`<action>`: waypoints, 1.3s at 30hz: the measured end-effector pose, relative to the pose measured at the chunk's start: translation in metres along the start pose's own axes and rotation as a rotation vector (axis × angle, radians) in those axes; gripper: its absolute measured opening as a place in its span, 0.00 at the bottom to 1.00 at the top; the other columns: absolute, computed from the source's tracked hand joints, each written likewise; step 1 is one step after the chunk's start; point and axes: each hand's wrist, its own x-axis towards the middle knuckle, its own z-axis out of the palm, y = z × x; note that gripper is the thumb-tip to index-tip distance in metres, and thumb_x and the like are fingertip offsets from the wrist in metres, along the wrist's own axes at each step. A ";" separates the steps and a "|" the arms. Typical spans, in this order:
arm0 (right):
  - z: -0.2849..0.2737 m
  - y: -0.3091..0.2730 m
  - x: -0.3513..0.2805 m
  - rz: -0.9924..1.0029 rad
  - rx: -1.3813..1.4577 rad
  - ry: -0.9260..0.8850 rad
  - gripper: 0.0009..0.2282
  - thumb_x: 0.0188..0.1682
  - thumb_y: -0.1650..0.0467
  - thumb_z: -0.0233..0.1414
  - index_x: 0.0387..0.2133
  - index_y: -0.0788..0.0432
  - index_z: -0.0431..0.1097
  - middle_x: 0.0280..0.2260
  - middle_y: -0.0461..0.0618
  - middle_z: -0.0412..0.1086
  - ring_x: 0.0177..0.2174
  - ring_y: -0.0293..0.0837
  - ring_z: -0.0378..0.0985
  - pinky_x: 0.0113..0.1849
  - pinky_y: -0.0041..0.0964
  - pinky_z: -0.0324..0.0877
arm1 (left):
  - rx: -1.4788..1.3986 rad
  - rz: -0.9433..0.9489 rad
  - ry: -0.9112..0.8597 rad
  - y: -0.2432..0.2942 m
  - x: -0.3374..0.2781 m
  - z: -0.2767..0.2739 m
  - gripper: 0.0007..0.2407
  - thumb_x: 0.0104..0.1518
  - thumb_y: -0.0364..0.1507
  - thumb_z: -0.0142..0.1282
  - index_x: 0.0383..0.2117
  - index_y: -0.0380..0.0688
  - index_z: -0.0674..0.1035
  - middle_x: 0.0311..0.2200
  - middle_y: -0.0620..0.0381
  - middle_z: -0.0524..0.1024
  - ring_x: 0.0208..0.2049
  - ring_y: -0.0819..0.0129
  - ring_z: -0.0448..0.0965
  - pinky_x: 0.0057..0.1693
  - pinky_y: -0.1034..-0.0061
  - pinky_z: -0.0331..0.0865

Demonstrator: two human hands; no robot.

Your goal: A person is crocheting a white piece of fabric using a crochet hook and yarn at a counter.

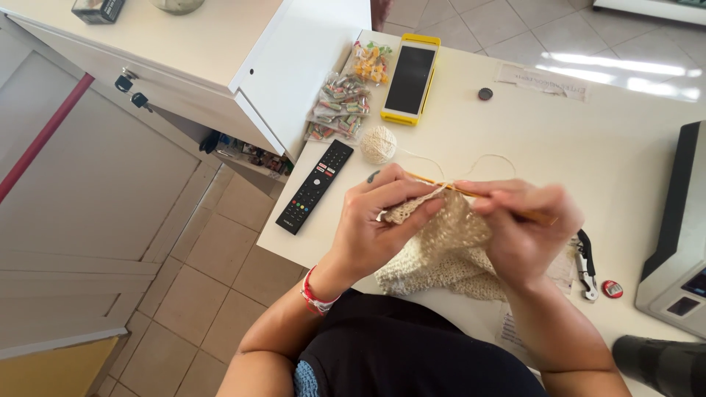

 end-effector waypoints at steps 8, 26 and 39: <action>-0.015 0.009 0.003 0.387 0.180 0.207 0.13 0.56 0.63 0.57 0.39 0.55 0.60 0.29 0.65 0.70 0.29 0.47 0.78 0.23 0.30 0.58 | -0.076 -0.078 -0.207 0.004 0.002 -0.008 0.06 0.63 0.26 0.58 0.38 0.35 0.80 0.31 0.54 0.74 0.33 0.68 0.74 0.43 0.76 0.69; -0.004 -0.002 0.000 -0.696 -0.447 -0.065 0.05 0.48 0.79 0.60 0.34 0.66 0.70 0.29 0.66 0.77 0.26 0.49 0.86 0.19 0.29 0.76 | 0.800 0.519 -0.011 0.022 0.013 -0.006 0.04 0.63 0.23 0.63 0.33 0.37 0.80 0.28 0.56 0.69 0.24 0.65 0.67 0.31 0.73 0.66; -0.006 -0.020 0.010 0.304 0.126 0.075 0.07 0.52 0.73 0.56 0.31 0.53 0.63 0.31 0.59 0.77 0.15 0.28 0.61 0.19 0.18 0.54 | -0.030 -0.034 -0.194 0.016 -0.005 0.001 0.08 0.63 0.25 0.59 0.45 0.37 0.83 0.36 0.54 0.83 0.29 0.73 0.69 0.38 0.79 0.69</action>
